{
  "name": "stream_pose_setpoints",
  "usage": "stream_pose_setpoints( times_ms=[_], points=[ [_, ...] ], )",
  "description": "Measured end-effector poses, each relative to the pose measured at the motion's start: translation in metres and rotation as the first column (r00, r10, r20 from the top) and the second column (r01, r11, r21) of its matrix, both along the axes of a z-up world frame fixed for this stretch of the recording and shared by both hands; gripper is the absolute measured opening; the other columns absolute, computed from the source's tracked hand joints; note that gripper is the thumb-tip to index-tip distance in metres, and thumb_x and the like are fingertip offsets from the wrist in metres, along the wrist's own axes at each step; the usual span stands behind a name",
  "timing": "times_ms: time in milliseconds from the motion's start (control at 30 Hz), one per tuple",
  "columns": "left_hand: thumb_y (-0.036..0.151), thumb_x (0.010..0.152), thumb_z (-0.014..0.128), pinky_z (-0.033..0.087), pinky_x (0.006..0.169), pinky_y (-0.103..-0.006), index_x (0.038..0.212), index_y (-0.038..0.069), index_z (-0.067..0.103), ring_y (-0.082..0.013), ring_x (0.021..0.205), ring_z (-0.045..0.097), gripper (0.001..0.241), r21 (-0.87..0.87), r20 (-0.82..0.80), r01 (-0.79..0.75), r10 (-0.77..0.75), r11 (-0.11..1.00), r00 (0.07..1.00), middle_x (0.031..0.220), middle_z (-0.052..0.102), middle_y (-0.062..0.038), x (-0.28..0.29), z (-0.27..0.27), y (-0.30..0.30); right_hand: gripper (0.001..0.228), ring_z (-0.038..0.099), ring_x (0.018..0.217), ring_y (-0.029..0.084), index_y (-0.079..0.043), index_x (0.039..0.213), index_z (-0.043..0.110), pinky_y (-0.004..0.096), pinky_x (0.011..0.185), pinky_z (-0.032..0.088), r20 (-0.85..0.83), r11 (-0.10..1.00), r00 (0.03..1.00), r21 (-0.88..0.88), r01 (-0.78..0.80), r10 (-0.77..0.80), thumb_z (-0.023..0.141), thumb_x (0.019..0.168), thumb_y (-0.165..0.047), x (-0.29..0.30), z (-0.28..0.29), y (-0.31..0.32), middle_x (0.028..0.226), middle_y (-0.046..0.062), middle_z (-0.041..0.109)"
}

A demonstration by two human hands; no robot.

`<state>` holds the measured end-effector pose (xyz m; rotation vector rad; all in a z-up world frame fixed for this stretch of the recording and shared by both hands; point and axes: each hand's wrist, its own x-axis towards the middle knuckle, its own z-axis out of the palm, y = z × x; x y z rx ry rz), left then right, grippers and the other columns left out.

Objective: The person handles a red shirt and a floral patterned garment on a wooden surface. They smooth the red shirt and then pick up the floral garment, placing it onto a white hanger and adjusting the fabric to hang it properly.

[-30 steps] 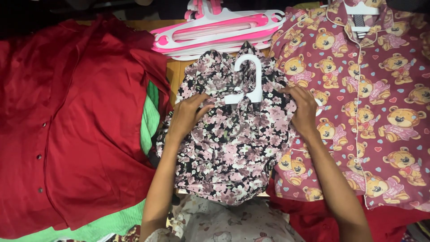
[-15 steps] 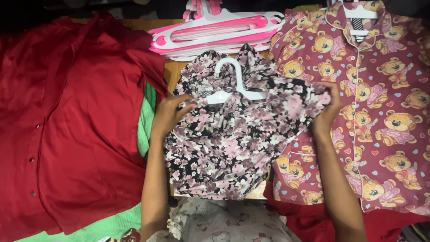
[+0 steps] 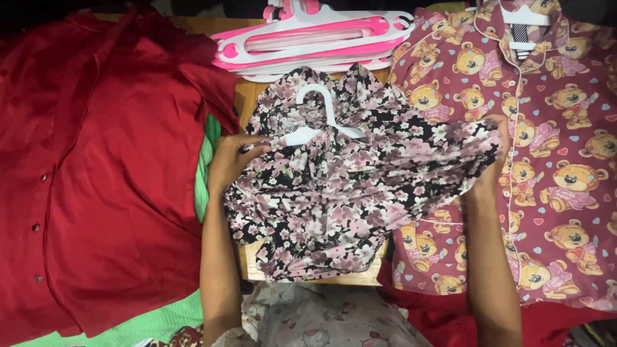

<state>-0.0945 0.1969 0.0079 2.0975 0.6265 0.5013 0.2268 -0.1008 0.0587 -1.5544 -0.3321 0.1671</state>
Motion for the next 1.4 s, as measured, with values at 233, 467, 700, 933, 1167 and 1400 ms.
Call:
stream_pose_setpoints(
  times_ms=[233,467,700,933,1167,1400],
  points=[
    [0.019,0.092,0.074,0.054,0.088,-0.0234,0.117,0.009,0.076,-0.0122,0.105,0.07,0.027,-0.1,0.064,0.021,-0.015,0.995,0.998,0.121,0.074,-0.01,-0.005,-0.001,0.002,0.015,0.051,0.084,0.012,-0.015,0.096,0.054,0.027,0.078,0.044,0.231,0.989,0.973,-0.146,0.022,0.013,0.044,0.088,-0.007,0.062,-0.053,-0.023,0.092,-0.001,0.054],
    [0.016,0.086,0.082,0.053,0.092,-0.0387,0.109,0.015,0.08,-0.0245,0.108,0.067,0.024,-0.22,0.05,0.029,-0.018,0.975,0.999,0.104,0.078,-0.013,-0.01,0.013,-0.006,0.018,0.054,0.091,0.016,-0.014,0.092,0.057,0.033,0.083,0.046,0.282,0.987,0.952,-0.139,-0.083,0.12,0.042,0.087,-0.023,0.081,-0.065,-0.035,0.095,0.002,0.056],
    [0.018,0.084,0.082,0.052,0.091,-0.0395,0.104,0.015,0.082,-0.0282,0.107,0.07,0.02,-0.243,-0.053,0.047,-0.061,0.969,0.997,0.102,0.078,-0.014,-0.016,-0.023,0.01,0.048,0.058,0.098,0.025,-0.007,0.092,0.063,0.037,0.091,0.045,0.279,0.896,0.852,-0.16,-0.414,0.444,0.041,0.08,-0.048,0.087,-0.067,-0.043,0.101,0.012,0.061],
    [0.016,0.085,0.083,0.054,0.086,-0.0378,0.107,0.013,0.081,-0.0228,0.098,0.069,0.023,-0.151,0.115,0.047,-0.029,0.987,0.993,0.095,0.078,-0.014,-0.011,-0.011,0.003,0.073,0.061,0.104,0.031,-0.002,0.091,0.068,0.041,0.097,0.045,0.266,0.746,0.699,-0.173,-0.643,0.664,0.041,0.075,-0.068,0.091,-0.068,-0.049,0.107,0.019,0.065],
    [0.016,0.089,0.084,0.057,0.081,-0.0354,0.107,0.011,0.08,-0.0288,0.086,0.074,0.019,0.159,0.309,-0.1,0.047,0.982,0.95,0.091,0.077,-0.009,0.005,0.003,-0.005,0.089,0.062,0.111,0.038,0.006,0.105,0.071,0.048,0.103,0.043,0.176,0.527,0.499,-0.192,-0.828,0.848,0.041,0.071,-0.07,0.065,-0.057,-0.044,0.113,0.027,0.068],
    [0.02,0.093,0.08,0.052,0.061,-0.035,0.097,0.009,0.071,-0.0264,0.065,0.065,0.015,0.671,0.349,-0.19,-0.079,0.716,0.934,0.075,0.064,-0.004,0.01,-0.017,-0.009,0.056,0.063,0.088,0.027,0.006,0.114,0.069,0.038,0.086,0.047,0.39,0.782,0.679,-0.264,-0.564,0.622,0.054,0.089,-0.042,0.042,-0.062,-0.012,0.094,0.018,0.069]
  ],
)
